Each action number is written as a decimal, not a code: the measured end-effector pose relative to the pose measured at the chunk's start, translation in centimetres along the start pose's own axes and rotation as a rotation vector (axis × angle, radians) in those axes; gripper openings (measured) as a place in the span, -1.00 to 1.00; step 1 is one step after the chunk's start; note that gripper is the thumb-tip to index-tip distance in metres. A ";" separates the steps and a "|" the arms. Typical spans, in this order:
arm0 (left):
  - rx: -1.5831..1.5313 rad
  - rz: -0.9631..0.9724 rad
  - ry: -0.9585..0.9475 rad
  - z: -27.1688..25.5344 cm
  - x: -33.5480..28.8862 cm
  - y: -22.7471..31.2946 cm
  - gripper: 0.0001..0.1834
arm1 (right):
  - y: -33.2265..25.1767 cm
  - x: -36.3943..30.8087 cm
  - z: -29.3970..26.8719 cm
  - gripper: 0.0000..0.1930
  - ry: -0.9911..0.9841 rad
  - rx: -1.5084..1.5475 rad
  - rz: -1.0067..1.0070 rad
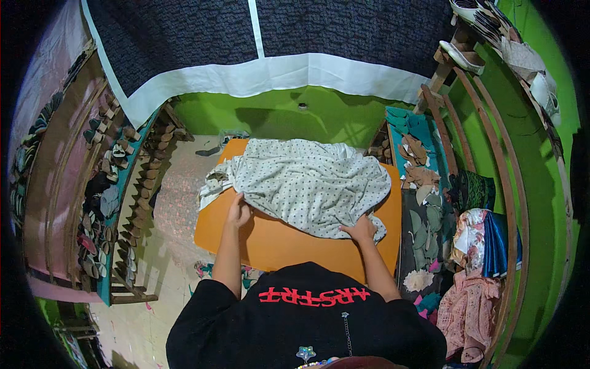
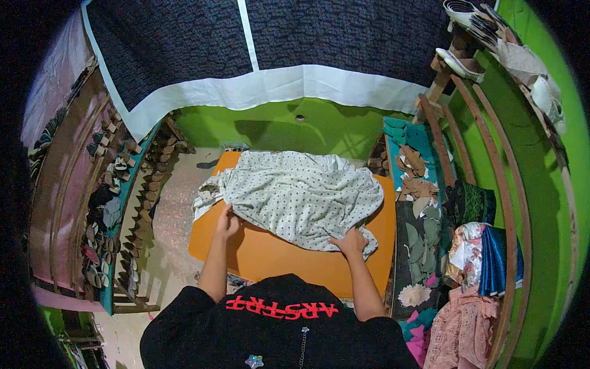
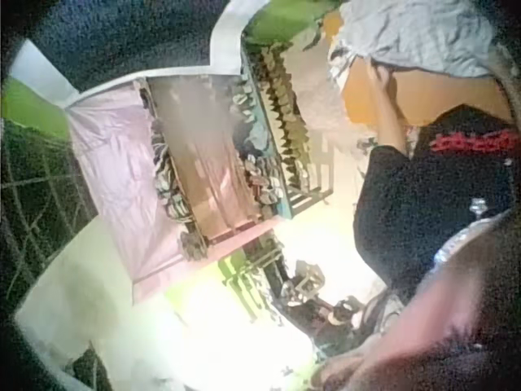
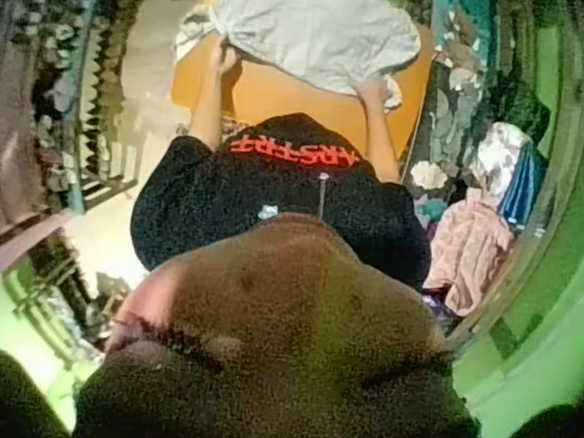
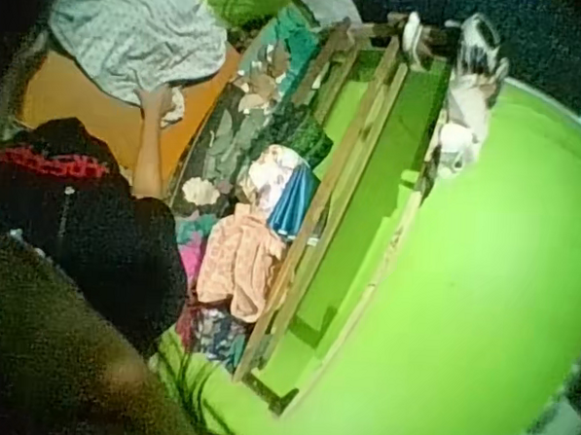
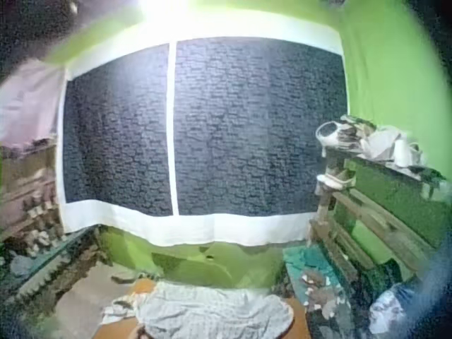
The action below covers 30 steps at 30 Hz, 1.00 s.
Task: Folding various pieces of fabric and organizing them on shelves.
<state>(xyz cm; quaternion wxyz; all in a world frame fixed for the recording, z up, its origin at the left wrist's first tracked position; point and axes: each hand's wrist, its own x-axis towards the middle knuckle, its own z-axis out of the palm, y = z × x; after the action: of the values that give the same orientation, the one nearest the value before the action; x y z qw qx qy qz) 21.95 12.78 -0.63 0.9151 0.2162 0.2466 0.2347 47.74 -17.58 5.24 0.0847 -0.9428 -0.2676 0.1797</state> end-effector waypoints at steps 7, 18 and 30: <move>0.166 0.130 0.280 0.7 2.0 1.8 -0.52 | -3.9 4.8 1.6 -0.30 0.001 -0.082 -0.016; 0.291 0.484 0.744 4.8 17.4 6.6 -0.36 | -10.2 6.4 2.9 -0.40 -0.109 -0.065 -0.169; 0.620 0.619 0.101 31.4 26.8 8.6 -0.55 | -5.1 23.1 -0.7 -0.38 -0.065 1.328 0.146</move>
<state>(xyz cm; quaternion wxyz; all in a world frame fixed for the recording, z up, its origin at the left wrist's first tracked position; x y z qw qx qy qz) 57.12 25.25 19.03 0.6803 0.5326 0.2731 0.4231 63.86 -0.97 0.45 0.6267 -0.7002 -0.0380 0.3399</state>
